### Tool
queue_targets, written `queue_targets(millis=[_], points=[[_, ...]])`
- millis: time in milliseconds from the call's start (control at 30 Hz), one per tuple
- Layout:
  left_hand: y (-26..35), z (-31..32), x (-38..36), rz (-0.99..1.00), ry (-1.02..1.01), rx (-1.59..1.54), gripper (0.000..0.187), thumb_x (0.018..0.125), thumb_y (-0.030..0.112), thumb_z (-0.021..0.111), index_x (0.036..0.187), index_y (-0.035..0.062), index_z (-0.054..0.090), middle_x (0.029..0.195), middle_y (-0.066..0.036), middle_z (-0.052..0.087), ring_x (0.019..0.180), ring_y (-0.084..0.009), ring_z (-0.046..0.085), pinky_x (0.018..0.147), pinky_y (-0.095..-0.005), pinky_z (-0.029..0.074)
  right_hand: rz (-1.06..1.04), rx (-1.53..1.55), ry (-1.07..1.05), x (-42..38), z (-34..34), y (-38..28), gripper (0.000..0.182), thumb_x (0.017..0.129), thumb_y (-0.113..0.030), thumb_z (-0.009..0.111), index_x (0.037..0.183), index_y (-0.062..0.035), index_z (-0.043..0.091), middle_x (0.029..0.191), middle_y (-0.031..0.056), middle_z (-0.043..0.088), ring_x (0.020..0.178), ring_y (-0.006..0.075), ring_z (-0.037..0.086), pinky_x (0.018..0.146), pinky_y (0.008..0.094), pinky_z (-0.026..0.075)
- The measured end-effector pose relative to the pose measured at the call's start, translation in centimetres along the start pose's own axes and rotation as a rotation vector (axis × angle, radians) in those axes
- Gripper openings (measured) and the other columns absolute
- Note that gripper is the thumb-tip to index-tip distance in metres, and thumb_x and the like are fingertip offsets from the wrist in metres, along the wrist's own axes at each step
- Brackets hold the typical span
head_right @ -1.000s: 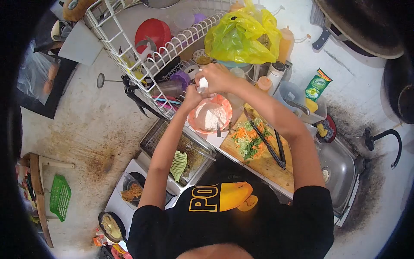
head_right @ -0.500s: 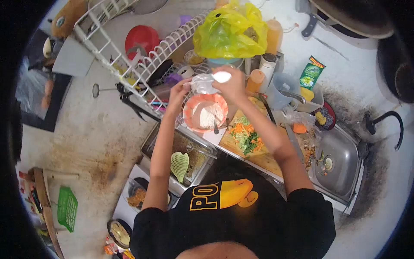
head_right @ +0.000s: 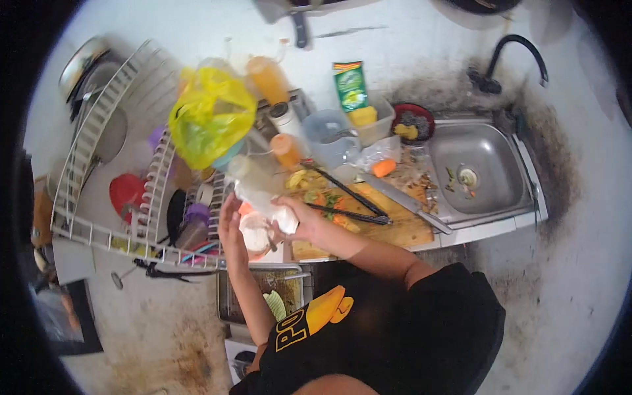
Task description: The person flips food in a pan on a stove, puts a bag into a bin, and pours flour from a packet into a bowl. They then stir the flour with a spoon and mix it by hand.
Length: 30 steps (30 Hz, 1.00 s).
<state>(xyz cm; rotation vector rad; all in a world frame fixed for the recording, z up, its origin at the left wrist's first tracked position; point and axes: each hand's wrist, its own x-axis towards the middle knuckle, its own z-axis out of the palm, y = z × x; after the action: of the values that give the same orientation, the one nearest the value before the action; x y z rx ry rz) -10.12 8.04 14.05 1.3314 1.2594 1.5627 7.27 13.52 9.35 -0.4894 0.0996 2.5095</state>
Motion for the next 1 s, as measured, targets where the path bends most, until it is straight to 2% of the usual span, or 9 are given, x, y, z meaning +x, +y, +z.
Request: queue_targets(millis=[133,300,400,467,500,533,667,867,1000], points=[[1.5,5.6,-0.5,-0.038,-0.196,-0.142,0.055,0.090,0.012,0.062,0.139,-0.0023,0.043,0.136,-0.016,0.054,0.125,-0.0235,0.052,0.106,-0.0351,0.037,0.069,0.059,-0.141,-3.3,-2.6,-0.3,0.037,0.087,-0.024,0.065,0.119,-0.0086,0.055,0.102,0.0117,0.061,0.084,0.0254,0.061,0.058,0.0320,0.054],[0.9,11.4,-0.2,-0.143,-0.201,-0.072,0.018,0.079,-0.005,0.070,0.097,-0.0032,0.069,0.094,-0.008,0.072,0.084,-0.0121,0.065,0.077,-0.0258,0.051,0.171,0.111,-0.274,-9.3,-7.3,-4.0,0.046,0.095,-0.037,0.052,0.130,-0.0081,0.048,0.114,0.0174,0.059,0.095,0.0315,0.060,0.062,0.0320,0.056],[-0.2,16.3,0.0,-0.140,-0.192,-0.025,0.009,0.076,-0.004,0.074,0.084,-0.0030,0.070,0.082,-0.004,0.070,0.073,-0.0078,0.061,0.069,-0.0238,0.048,0.121,0.134,-0.354,-13.3,-10.4,-7.3,0.057,0.097,-0.043,0.047,0.137,-0.0048,0.039,0.123,0.0239,0.055,0.098,0.0350,0.061,0.067,0.0329,0.058],[0.4,20.6,0.1,-0.134,-0.218,0.012,0.009,0.077,-0.001,0.075,0.073,-0.0019,0.068,0.063,0.004,0.058,0.058,-0.0026,0.048,0.052,-0.0217,0.036,-0.305,-0.571,-0.007,-15.7,-12.6,-9.4,0.055,0.099,-0.047,0.030,0.139,-0.0105,0.042,0.123,0.0252,0.058,0.089,0.0361,0.064,0.061,0.0311,0.056],[-0.6,22.4,0.5,-0.084,-0.205,0.043,0.010,0.078,0.001,0.075,0.073,-0.0025,0.068,0.061,0.005,0.055,0.056,-0.0020,0.046,0.049,-0.0223,0.034,-0.348,-0.570,0.073,-16.9,-13.9,-10.4,0.057,0.099,-0.047,0.028,0.142,-0.0117,0.041,0.125,0.0265,0.058,0.090,0.0384,0.067,0.068,0.0354,0.057],[-0.9,24.6,0.7,-0.035,-0.190,0.075,0.011,0.078,0.003,0.076,0.073,-0.0031,0.068,0.058,0.006,0.053,0.054,-0.0013,0.044,0.047,-0.0230,0.032,-0.184,-0.134,-0.191,-18.6,-14.3,-11.9,0.059,0.099,-0.047,0.031,0.144,-0.0087,0.038,0.129,0.0280,0.055,0.095,0.0382,0.066,0.078,0.0385,0.058],[-0.3,31.0,2.3,-0.029,-0.130,0.150,0.014,0.079,0.008,0.077,0.077,-0.0039,0.069,0.055,0.002,0.053,0.052,-0.0018,0.045,0.046,-0.0243,0.033,-0.281,-0.294,-0.004,-23.8,-14.6,-15.2,0.064,0.099,-0.048,0.034,0.143,-0.0017,0.038,0.132,0.0279,0.053,0.102,0.0372,0.064,0.091,0.0424,0.054],[-3.0,35.4,6.2,0.252,-0.022,0.532,0.019,0.080,0.012,0.075,0.083,-0.0056,0.069,0.055,-0.011,0.057,0.049,-0.0129,0.045,0.048,-0.0307,0.036,-0.499,-0.292,0.101,-28.2,-16.2,-17.2,0.060,0.101,-0.045,0.034,0.143,-0.0026,0.039,0.128,0.0205,0.054,0.101,0.0325,0.062,0.091,0.0418,0.052],[-4.2,36.0,8.6,0.142,-0.108,0.660,0.023,0.081,0.022,0.073,0.077,-0.0007,0.069,0.066,-0.022,0.061,0.064,-0.0399,0.061,0.057,-0.0448,0.045,-0.491,-0.281,0.090,-29.1,-18.9,-17.6,0.059,0.100,-0.045,0.036,0.143,-0.0045,0.039,0.127,0.0178,0.053,0.098,0.0298,0.063,0.088,0.0399,0.053]])
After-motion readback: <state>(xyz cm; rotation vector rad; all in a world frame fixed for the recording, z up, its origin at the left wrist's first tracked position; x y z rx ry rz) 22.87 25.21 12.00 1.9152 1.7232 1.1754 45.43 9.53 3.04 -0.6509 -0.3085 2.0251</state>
